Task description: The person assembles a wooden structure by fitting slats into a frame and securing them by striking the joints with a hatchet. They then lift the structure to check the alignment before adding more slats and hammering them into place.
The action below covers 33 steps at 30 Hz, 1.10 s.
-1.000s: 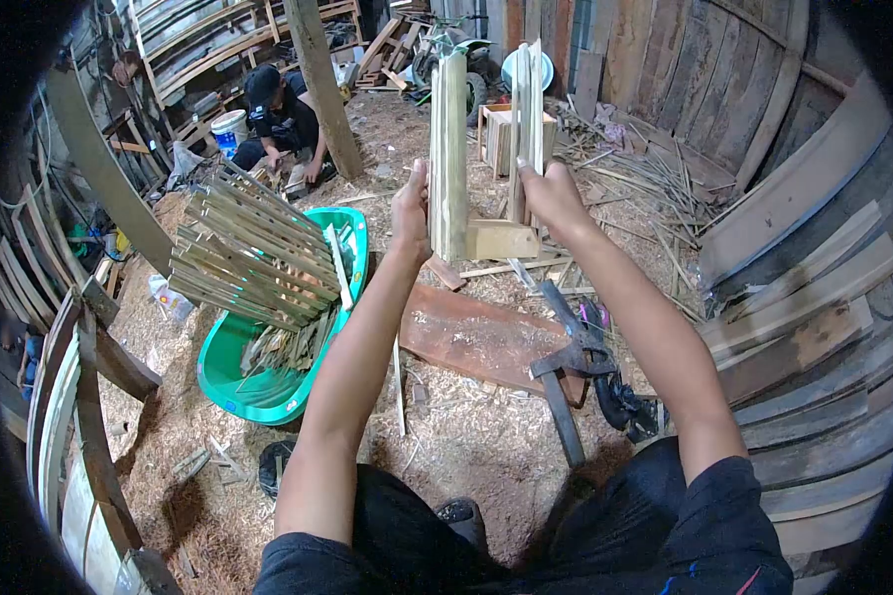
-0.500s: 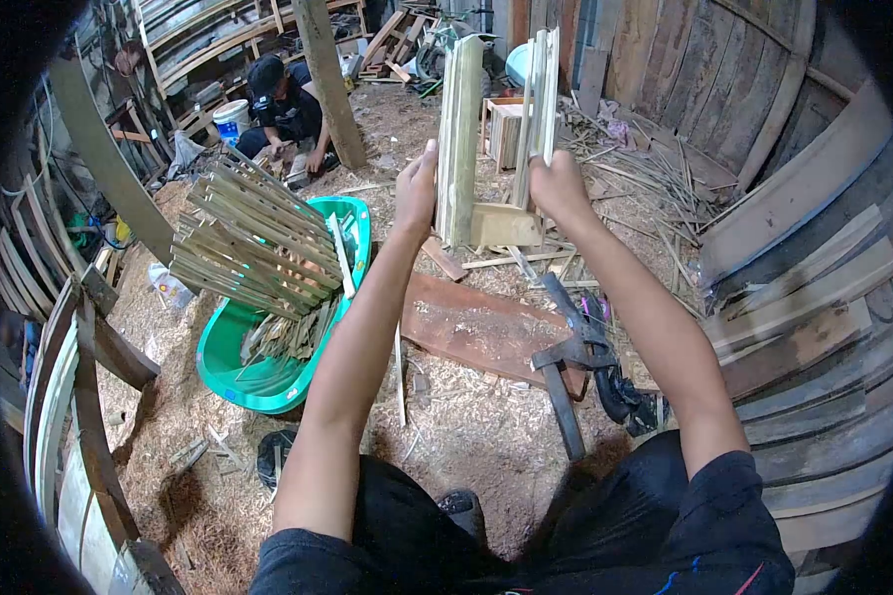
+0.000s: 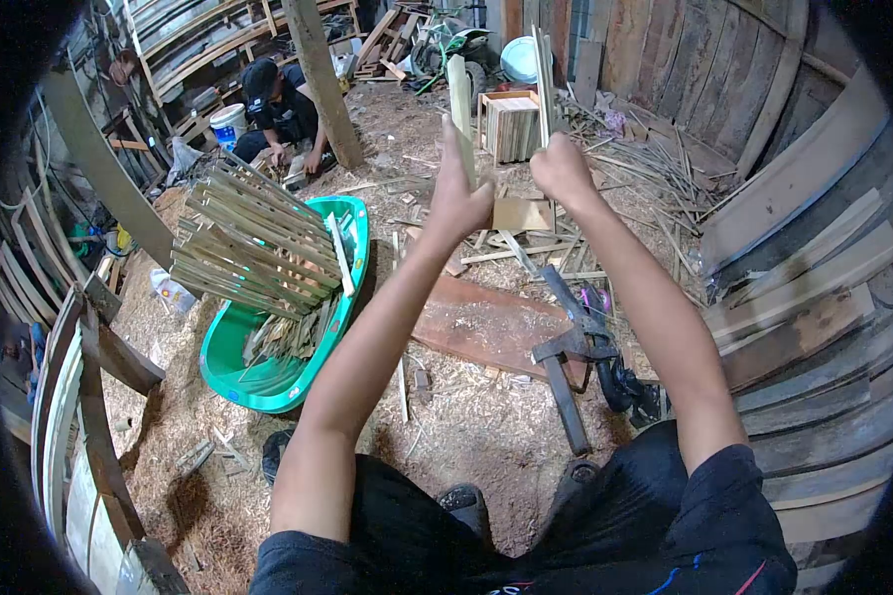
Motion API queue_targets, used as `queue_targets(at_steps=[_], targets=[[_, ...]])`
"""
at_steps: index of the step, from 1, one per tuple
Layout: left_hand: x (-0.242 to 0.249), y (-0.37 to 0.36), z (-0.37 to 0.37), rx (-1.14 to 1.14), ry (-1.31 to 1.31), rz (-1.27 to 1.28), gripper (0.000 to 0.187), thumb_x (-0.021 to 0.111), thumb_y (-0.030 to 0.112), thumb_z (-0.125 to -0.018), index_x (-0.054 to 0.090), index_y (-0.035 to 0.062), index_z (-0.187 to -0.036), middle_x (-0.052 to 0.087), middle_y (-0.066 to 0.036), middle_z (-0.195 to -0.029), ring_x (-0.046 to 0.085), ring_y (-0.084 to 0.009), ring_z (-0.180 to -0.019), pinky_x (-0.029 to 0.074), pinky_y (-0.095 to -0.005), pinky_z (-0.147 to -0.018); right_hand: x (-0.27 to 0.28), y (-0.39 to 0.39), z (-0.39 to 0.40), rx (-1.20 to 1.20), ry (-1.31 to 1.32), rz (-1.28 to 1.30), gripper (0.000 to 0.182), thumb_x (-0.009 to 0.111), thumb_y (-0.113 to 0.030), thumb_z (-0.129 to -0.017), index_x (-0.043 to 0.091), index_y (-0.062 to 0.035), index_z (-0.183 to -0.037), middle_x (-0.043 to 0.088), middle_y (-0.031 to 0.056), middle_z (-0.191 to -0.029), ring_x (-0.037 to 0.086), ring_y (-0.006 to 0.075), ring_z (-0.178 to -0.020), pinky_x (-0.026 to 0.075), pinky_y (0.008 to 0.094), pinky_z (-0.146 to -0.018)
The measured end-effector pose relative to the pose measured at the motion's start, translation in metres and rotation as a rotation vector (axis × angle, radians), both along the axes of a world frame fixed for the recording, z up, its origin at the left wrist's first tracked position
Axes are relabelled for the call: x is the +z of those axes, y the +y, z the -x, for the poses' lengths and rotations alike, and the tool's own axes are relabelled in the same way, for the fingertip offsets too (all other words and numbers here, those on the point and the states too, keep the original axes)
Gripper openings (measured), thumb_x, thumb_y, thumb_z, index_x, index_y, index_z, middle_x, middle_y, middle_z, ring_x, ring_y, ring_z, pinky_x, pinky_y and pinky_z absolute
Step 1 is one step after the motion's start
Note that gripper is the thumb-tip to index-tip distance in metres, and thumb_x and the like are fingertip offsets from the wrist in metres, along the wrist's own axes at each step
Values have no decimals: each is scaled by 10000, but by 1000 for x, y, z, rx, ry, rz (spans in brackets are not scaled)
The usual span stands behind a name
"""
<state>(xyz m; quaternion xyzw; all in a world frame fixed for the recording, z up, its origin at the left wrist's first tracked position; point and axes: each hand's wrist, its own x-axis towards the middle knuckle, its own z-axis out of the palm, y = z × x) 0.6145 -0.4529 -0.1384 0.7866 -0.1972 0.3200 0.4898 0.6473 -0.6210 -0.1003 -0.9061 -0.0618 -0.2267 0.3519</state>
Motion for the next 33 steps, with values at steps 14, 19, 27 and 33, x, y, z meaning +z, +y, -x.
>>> queue_targets(at_steps=[14,19,27,33], targets=[[-21,3,-6,-15,-124,-266,916,540,10,-813,-22,27,-1537,79,-319,-1560,129,-415,-1464,178,-411,-1184,-41,-14,-22,152,135,-128,320,563,-145,-839,611,122,-1008,654,320,-956,655,416,-960,502,457,-858],[-18,-11,0,15,-84,-296,934,599,188,-857,-22,-12,-1524,7,-305,-1573,43,-413,-1474,132,-411,-1192,-39,-24,-18,225,114,-255,307,526,-137,-885,605,116,-1039,672,246,-922,666,317,-883,504,424,-799],[4,10,-15,-378,271,537,683,337,460,-1015,228,-17,-1491,263,-230,-1528,241,-302,-1437,189,-394,-1167,-60,-60,-58,408,281,-676,252,541,-97,-899,643,77,-1051,682,144,-950,639,220,-836,497,381,-752],[-12,16,-12,-535,502,611,619,382,486,-1010,532,-44,-1293,619,-144,-1211,579,-198,-1104,427,-333,-963,-60,-70,-72,540,184,-793,266,563,-131,-924,632,61,-1095,685,119,-971,661,191,-819,524,333,-682]])
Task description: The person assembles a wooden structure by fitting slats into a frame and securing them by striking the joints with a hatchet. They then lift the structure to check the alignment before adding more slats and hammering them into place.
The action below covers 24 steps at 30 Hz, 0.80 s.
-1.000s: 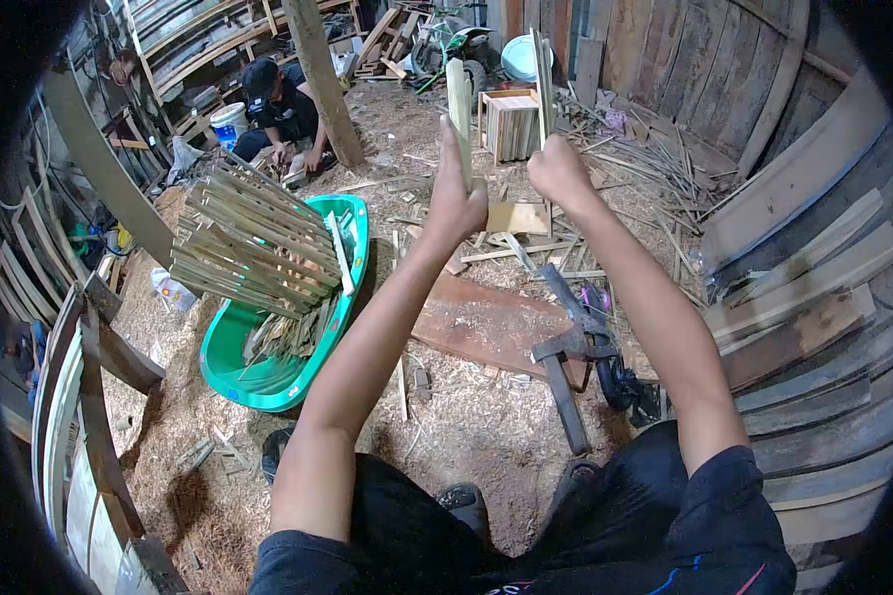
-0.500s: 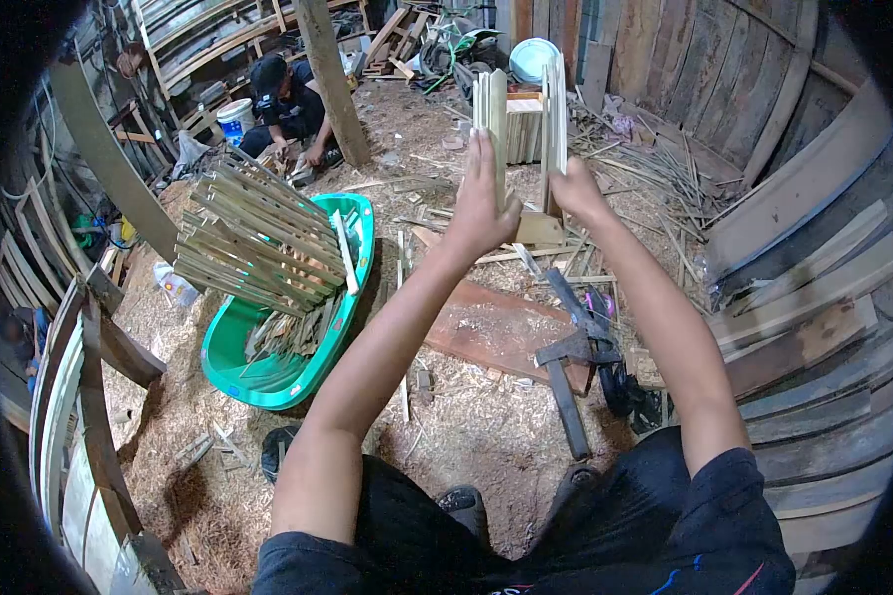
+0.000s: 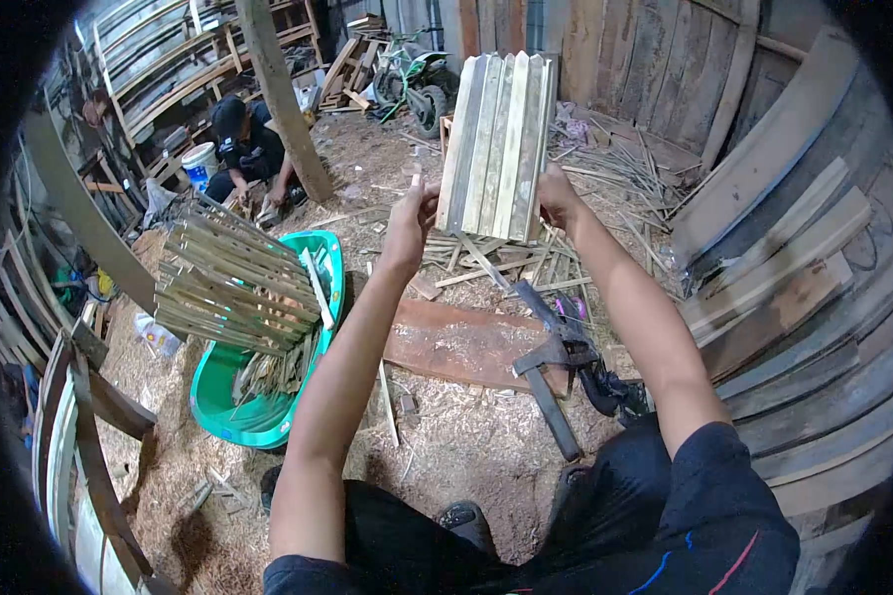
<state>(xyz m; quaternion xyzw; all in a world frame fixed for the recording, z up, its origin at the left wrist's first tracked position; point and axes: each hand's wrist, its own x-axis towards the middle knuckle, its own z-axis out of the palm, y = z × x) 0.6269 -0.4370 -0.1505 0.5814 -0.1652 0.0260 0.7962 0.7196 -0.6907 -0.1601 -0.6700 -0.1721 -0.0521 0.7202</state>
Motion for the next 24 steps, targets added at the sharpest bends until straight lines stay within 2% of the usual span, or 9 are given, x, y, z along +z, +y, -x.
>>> queue_targets(at_steps=[4,6,10,14,15,18,20,23,24], targets=[[12,-30,20,43,-35,94,323,548,279,-978,669,-20,-992,686,-76,-958,609,-112,-798,473,-267,-721,4,10,8,4,-36,15,247,573,-125,-913,638,51,-1073,677,89,-924,643,168,-785,515,313,-657],[4,-38,14,100,-53,250,286,563,226,-970,667,-38,-1011,686,-80,-939,613,-119,-800,469,-252,-730,10,20,14,65,-82,-33,234,572,-116,-906,638,47,-1060,673,82,-916,634,158,-782,511,317,-661],[17,-46,19,296,6,437,290,553,200,-973,668,-62,-1024,683,-79,-928,611,-127,-807,472,-266,-756,20,30,10,-490,-447,302,198,592,-151,-894,631,21,-986,654,67,-855,603,139,-767,486,301,-676],[18,-35,9,453,-60,395,329,538,252,-994,678,-45,-987,680,-61,-899,600,-114,-769,479,-273,-723,54,53,40,-158,-222,-312,336,517,-324,-999,625,-7,-1033,645,56,-894,602,129,-807,495,312,-717],[20,-31,14,480,-61,362,347,533,275,-1000,680,-39,-975,680,-57,-890,599,-109,-757,480,-271,-708,68,61,60,-66,-129,-345,435,440,-404,-1029,610,-12,-1108,647,59,-932,602,119,-823,507,327,-756],[20,-27,14,495,-140,329,419,502,370,-1019,652,35,-816,608,11,-740,510,-61,-645,418,-255,-582,80,76,81,-9,110,-258,475,425,-424,-1028,589,-3,-1174,652,89,-1032,605,141,-935,482,331,-865],[11,-23,7,490,-171,305,437,494,388,-1021,621,65,-755,548,41,-679,448,-43,-609,365,-247,-543,61,81,64,26,15,-302,528,432,-431,-1026,554,25,-1263,614,128,-1201,551,189,-1126,404,337,-993],[10,-24,14,497,-170,249,451,480,401,-1022,660,-13,-1010,665,-67,-927,613,-123,-811,498,-284,-724,65,91,80,-55,-121,-252,592,437,-455,-1021,514,45,-1328,576,151,-1286,507,218,-1212,355,333,-1045],[8,-20,11,497,-182,230,453,480,411,-1020,661,-4,-992,660,-58,-914,603,-115,-798,492,-278,-716,65,91,80,-50,-141,-250,591,434,-462,-1021,525,41,-1318,583,147,-1272,515,215,-1192,363,333,-1032]])
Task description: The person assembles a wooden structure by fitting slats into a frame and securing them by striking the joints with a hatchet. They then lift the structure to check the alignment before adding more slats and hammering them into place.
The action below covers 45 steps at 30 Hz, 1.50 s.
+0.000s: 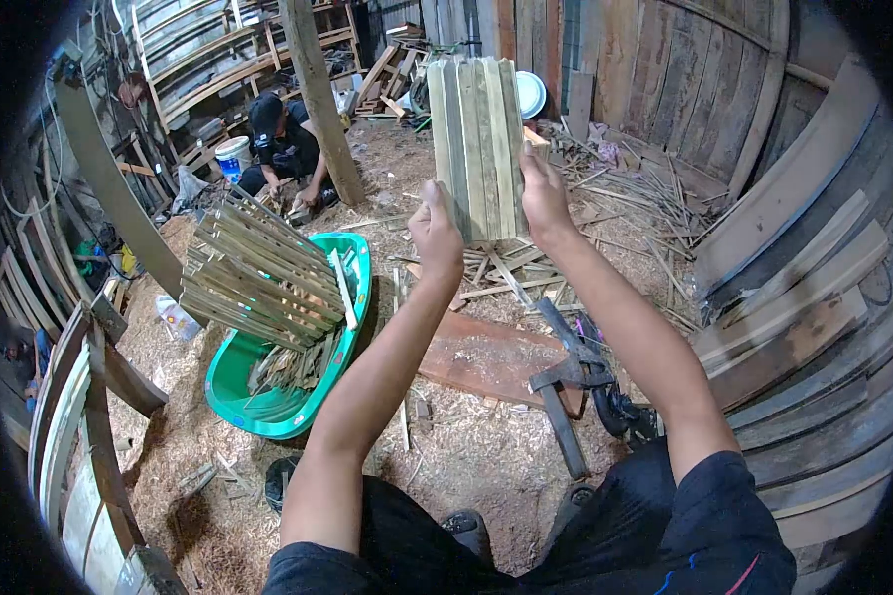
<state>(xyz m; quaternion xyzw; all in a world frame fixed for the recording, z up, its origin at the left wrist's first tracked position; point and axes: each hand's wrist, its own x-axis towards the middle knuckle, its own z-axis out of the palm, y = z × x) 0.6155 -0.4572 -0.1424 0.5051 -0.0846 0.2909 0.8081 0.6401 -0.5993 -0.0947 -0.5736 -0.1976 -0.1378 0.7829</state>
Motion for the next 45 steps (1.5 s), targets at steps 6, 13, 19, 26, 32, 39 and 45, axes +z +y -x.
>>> queue_targets(at_steps=[6,13,19,26,32,39,45], targets=[[10,-1,1,21,-128,35,437,492,440,-1012,641,61,-853,624,1,-826,548,-71,-726,448,-247,-649,5,2,0,-59,-119,29,581,462,-488,-1007,585,26,-1249,615,105,-1160,542,175,-1058,405,320,-940],[37,-10,22,73,-181,27,417,500,411,-1018,547,117,-726,490,70,-720,409,-38,-658,337,-223,-599,31,-1,16,-47,-133,-94,556,536,-463,-985,587,33,-1230,615,72,-1115,530,138,-1059,404,298,-937],[46,-9,26,97,-275,-19,445,497,412,-1019,472,142,-667,394,90,-674,329,-32,-634,253,-239,-571,32,3,17,-57,-119,-142,546,553,-449,-980,576,24,-1252,608,73,-1154,526,134,-1093,392,292,-974],[46,-4,29,68,-235,-18,467,494,461,-1008,485,142,-668,414,85,-656,350,-35,-602,262,-240,-551,40,0,23,104,-127,-172,471,532,-380,-1004,574,14,-1259,613,65,-1183,532,120,-1118,388,284,-994],[49,-3,18,59,-142,143,491,469,450,-1021,399,166,-626,347,81,-620,302,-40,-571,246,-249,-518,52,1,34,271,-46,-200,450,531,-316,-1005,547,38,-1282,609,89,-1229,564,156,-1120,428,292,-981],[34,19,3,-417,37,330,648,305,562,-1009,504,33,-1327,609,-134,-1255,622,-265,-1112,496,-425,-975,44,1,23,453,-38,21,484,533,-156,-993,416,90,-1393,586,132,-1263,578,152,-1090,456,278,-964],[2,24,-15,-528,222,464,719,274,613,-990,482,18,-1336,605,-159,-1225,602,-323,-1121,479,-470,-985,53,-7,34,200,-226,725,422,590,-253,-966,565,23,-1284,673,115,-1130,623,160,-984,499,292,-870]])
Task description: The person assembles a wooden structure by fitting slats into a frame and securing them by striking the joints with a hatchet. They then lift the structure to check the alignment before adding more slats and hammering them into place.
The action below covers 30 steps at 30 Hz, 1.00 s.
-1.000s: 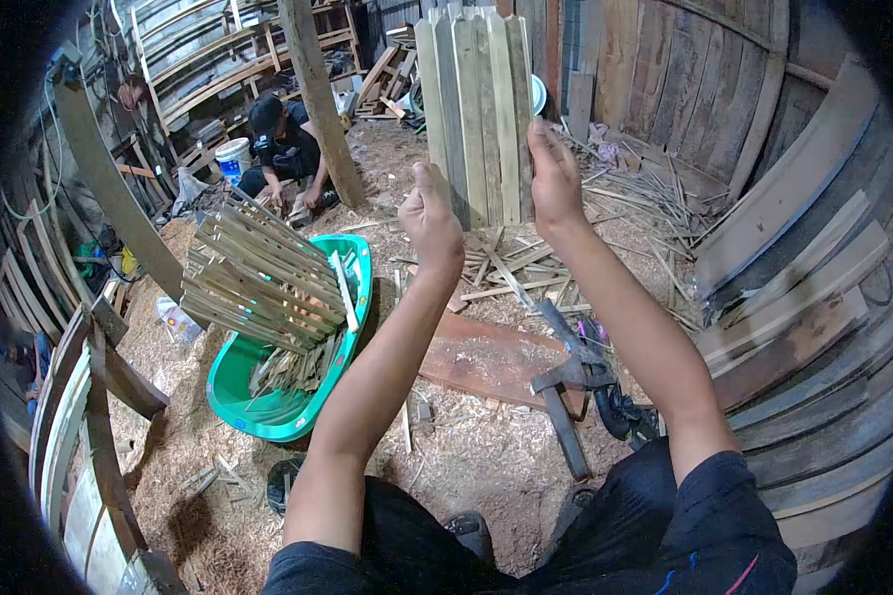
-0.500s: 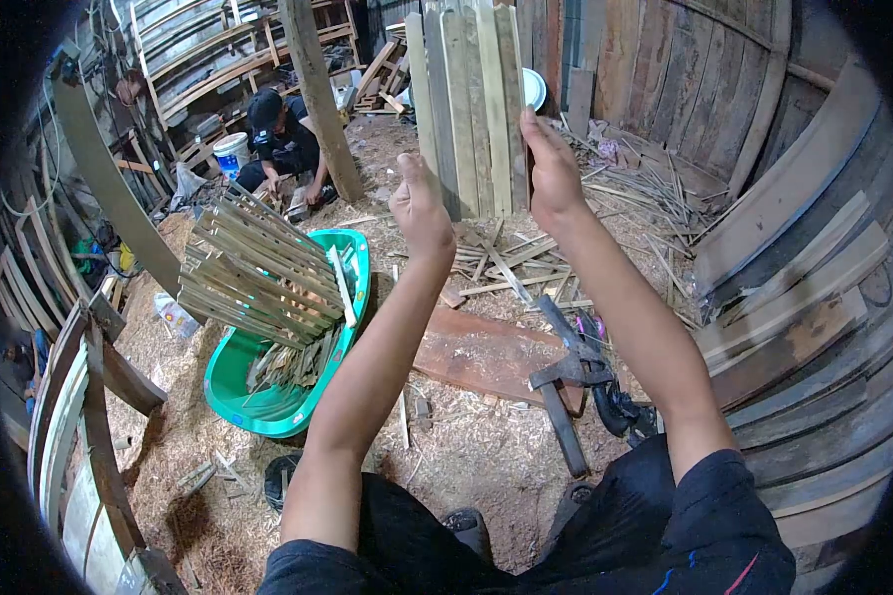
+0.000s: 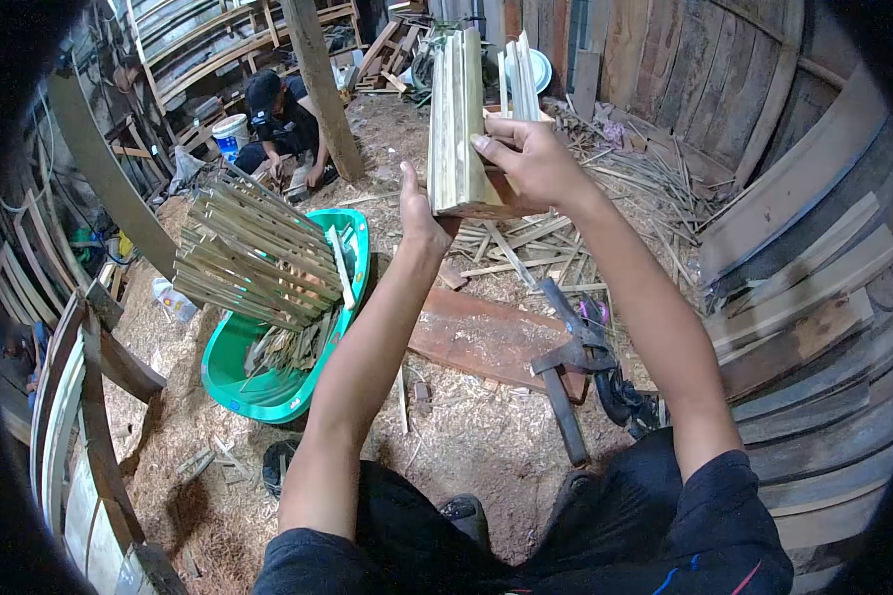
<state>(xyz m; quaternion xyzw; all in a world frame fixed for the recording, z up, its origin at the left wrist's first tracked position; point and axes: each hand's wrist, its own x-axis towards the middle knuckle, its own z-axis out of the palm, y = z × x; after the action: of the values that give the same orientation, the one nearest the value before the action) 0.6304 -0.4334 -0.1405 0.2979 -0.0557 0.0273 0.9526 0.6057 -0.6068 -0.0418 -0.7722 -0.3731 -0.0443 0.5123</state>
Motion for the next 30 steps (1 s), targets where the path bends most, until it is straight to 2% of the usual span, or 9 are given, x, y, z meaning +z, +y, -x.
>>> queue_targets(at_steps=[6,9,14,17,18,21,22,25,30], targets=[[-24,12,-13,114,64,-78,779,231,621,-990,452,-36,-1347,547,-203,-1302,567,-358,-1163,435,-494,-1029,-42,-13,-9,-65,-571,409,594,690,-263,-868,470,-13,-1360,584,224,-1277,591,363,-1147,482,438,-943],[-78,19,-28,112,127,-112,732,231,610,-996,489,12,-1329,564,-163,-1288,576,-334,-1142,451,-494,-997,-92,-9,-27,-104,-464,423,521,705,-215,-849,516,-23,-1294,606,219,-1180,596,367,-1086,476,439,-916],[-177,61,-17,195,312,-907,610,299,524,-1021,438,84,-1420,509,-122,-1395,477,-235,-1277,434,-508,-961,-173,5,-29,-9,-248,744,249,670,-122,-850,520,16,-993,604,183,-933,603,366,-935,490,461,-842],[-212,43,25,76,226,-1017,635,308,540,-1015,425,79,-1436,484,-126,-1418,455,-244,-1298,448,-497,-934,-230,11,-28,20,-71,882,274,670,-113,-835,523,25,-1021,603,203,-932,608,370,-911,508,458,-828],[-220,31,35,78,279,-945,555,414,430,-1018,441,57,-1428,531,-142,-1366,497,-239,-1259,452,-429,-957,-266,13,-39,93,39,859,274,657,-78,-807,533,21,-1030,611,219,-932,619,384,-903,516,461,-812],[-267,17,38,200,163,-1026,447,533,203,-967,494,22,-1373,592,-157,-1275,558,-236,-1183,449,-351,-982,-311,14,-30,116,-229,871,293,578,-38,-815,577,12,-1104,627,229,-1046,637,398,-950,544,458,-804],[-279,12,42,258,152,-1033,424,577,101,-937,518,6,-1346,619,-161,-1231,585,-233,-1145,451,-318,-980,-323,16,-27,104,-147,905,329,559,-24,-803,570,8,-1129,615,221,-1072,632,401,-957,539,462,-806],[-302,23,44,285,139,-1113,413,558,28,-924,492,-68,-1320,600,-188,-1241,591,-230,-1132,474,-335,-960,-346,17,-15,96,-308,767,356,570,-34,-793,561,19,-1145,612,218,-1067,625,396,-976,522,460,-837],[-311,28,50,222,235,-965,370,612,110,-931,560,-66,-1252,664,-169,-1122,636,-218,-1050,492,-323,-923,-363,14,-17,100,-121,670,445,612,-76,-813,519,33,-1234,603,222,-1137,568,380,-1107,466,456,-944]])
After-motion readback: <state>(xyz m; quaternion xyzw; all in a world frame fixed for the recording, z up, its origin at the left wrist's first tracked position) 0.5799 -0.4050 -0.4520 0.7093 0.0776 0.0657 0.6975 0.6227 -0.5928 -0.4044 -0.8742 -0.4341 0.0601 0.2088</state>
